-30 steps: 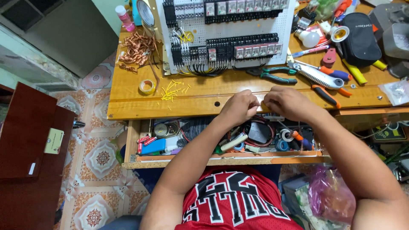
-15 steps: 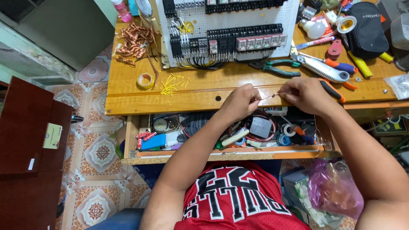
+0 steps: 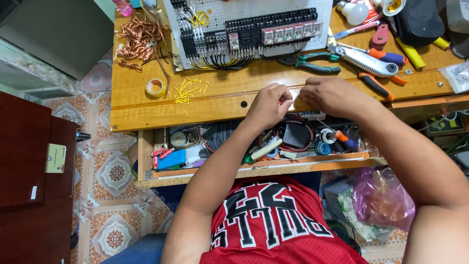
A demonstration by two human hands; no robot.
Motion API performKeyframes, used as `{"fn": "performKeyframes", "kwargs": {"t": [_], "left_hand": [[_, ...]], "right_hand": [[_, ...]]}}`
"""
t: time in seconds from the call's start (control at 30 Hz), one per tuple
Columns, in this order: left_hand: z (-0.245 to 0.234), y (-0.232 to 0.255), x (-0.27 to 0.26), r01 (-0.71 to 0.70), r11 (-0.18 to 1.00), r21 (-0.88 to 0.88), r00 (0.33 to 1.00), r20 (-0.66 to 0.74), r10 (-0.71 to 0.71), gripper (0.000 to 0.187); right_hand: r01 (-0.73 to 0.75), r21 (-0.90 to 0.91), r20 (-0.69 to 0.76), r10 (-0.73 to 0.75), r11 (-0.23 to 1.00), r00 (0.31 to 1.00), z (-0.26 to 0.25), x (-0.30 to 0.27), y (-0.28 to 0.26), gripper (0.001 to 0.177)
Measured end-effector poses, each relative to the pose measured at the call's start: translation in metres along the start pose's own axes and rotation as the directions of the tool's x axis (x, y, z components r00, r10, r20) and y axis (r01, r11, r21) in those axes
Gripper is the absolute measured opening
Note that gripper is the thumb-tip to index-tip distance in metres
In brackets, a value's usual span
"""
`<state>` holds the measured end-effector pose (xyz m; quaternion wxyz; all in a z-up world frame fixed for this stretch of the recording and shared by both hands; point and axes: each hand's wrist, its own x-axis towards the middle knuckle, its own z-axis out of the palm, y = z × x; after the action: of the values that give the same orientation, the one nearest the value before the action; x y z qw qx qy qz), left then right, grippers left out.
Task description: Stripping insulation from wires and preparing them for connection to an electrical panel
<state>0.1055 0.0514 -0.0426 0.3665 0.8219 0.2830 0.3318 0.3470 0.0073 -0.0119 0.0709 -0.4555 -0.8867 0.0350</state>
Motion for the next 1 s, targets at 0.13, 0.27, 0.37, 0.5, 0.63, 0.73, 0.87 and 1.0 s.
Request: {"fn": "performKeyframes", "kwargs": {"t": [0.13,0.27,0.37,0.5,0.63,0.73,0.87,1.0], "left_hand": [[-0.001,0.004,0.002,-0.003,1.0,0.003,1.0,0.01,0.003,0.009],[-0.002,0.007,0.001,-0.001,1.0,-0.007,1.0,0.018,0.001,0.008],[-0.003,0.006,0.001,-0.002,1.0,-0.021,1.0,0.018,0.002,0.008],[0.001,-0.001,0.0,-0.004,0.999,-0.044,1.0,-0.013,0.003,0.008],[-0.001,0.002,0.001,-0.017,0.998,-0.054,0.999,-0.037,0.015,0.008],[0.0,0.006,-0.002,0.009,0.998,-0.064,0.997,-0.079,-0.014,0.008],[-0.008,0.026,-0.002,0.129,0.986,-0.106,0.98,-0.136,-0.142,0.009],[0.005,0.021,0.001,0.175,0.974,-0.145,0.957,-0.206,-0.203,0.007]], "right_hand": [[-0.067,0.147,0.016,0.065,0.987,0.998,-0.026,0.011,0.002,0.015],[-0.167,0.248,-0.023,0.178,0.954,0.984,-0.032,0.004,0.004,0.012],[-0.19,0.208,-0.081,0.211,0.96,0.974,-0.023,-0.015,0.008,0.009],[-0.248,0.078,-0.136,0.257,0.966,0.957,-0.009,-0.037,-0.014,0.013],[-0.177,-0.205,-0.147,0.149,0.963,0.978,-0.009,-0.033,-0.035,0.009],[-0.003,-0.234,-0.079,-0.016,0.972,0.997,-0.006,-0.02,-0.027,0.013],[-0.101,0.026,-0.026,0.102,0.995,0.994,-0.018,0.001,-0.017,0.014],[-0.179,0.368,-0.05,0.212,0.912,0.976,-0.031,0.007,-0.015,0.006]]}}
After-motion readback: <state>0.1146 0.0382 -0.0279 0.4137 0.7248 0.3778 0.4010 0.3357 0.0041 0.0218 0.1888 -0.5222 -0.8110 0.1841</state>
